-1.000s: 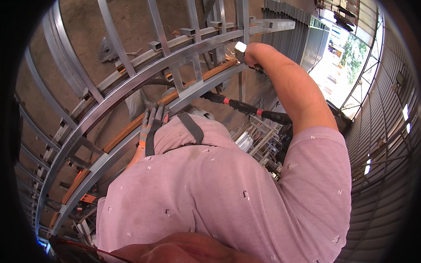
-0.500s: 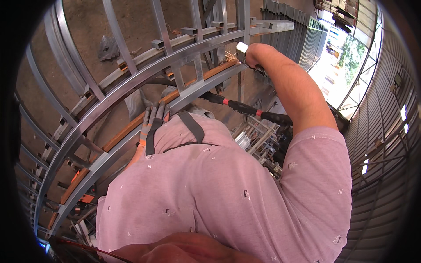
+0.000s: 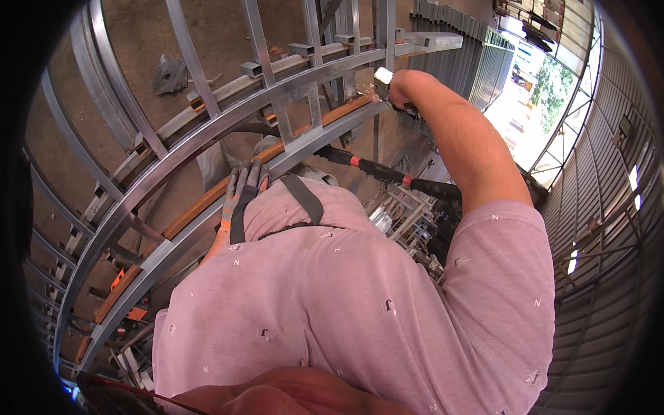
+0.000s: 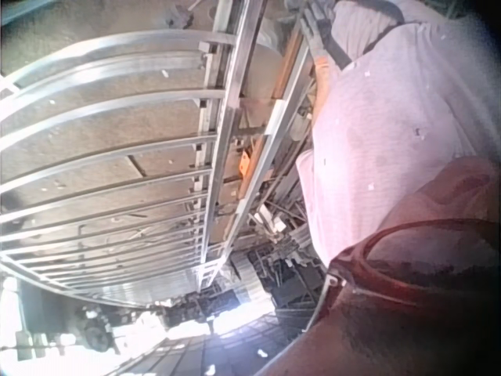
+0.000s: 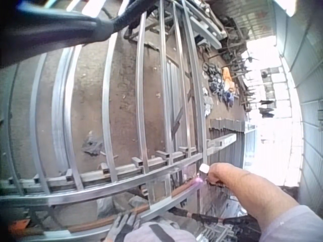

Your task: The person welds joints on a large curved metal frame using a handheld welding torch. They move along the frame, positioning the torch at various joints and applying welds that produce bright sparks. The person occasionally adjusts their grip and position to reach different sections of the frame.

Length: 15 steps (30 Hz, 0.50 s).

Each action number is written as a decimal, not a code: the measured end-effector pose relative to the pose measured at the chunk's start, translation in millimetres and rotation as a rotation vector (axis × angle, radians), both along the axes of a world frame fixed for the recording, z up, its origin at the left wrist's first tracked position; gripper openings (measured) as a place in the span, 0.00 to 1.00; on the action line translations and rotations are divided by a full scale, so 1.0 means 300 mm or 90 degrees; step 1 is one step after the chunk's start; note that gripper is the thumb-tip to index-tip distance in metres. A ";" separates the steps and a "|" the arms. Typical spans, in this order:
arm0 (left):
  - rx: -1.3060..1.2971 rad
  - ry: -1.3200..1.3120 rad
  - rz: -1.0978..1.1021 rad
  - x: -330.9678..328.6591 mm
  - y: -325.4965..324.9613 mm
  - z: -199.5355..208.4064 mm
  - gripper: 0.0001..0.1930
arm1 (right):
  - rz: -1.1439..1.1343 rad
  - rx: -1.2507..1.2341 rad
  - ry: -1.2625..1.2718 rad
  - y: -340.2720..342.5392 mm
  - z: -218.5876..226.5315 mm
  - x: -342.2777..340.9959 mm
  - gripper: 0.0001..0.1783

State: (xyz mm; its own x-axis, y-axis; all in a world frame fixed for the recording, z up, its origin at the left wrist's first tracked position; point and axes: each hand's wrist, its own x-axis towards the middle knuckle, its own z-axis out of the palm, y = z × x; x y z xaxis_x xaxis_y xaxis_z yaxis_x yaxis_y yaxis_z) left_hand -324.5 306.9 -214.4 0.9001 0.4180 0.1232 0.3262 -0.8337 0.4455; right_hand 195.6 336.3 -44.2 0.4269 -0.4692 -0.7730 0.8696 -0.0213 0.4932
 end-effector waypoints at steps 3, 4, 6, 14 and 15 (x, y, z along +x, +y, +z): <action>-0.018 0.004 0.006 0.007 0.014 0.019 0.23 | -0.026 0.006 -0.035 0.027 0.020 -0.020 0.14; -0.027 0.006 0.005 0.014 0.023 0.033 0.22 | -0.015 0.004 -0.033 0.041 0.024 -0.026 0.14; -0.079 -0.022 0.008 0.015 0.019 0.040 0.20 | 0.002 -0.001 -0.027 0.047 0.031 -0.035 0.14; -0.066 -0.017 -0.003 0.012 0.043 0.056 0.20 | -0.029 -0.005 -0.035 0.037 0.039 -0.036 0.14; -0.092 -0.030 -0.003 0.011 0.040 0.054 0.21 | -0.031 0.000 -0.039 0.042 0.047 -0.040 0.14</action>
State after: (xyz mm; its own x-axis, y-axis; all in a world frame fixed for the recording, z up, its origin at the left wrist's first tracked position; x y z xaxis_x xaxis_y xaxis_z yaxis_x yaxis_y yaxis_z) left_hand -321.3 318.8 -198.3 0.8964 0.4307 0.1048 0.2983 -0.7611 0.5760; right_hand 183.6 348.8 -30.1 0.4498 -0.4911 -0.7460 0.8360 -0.0623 0.5451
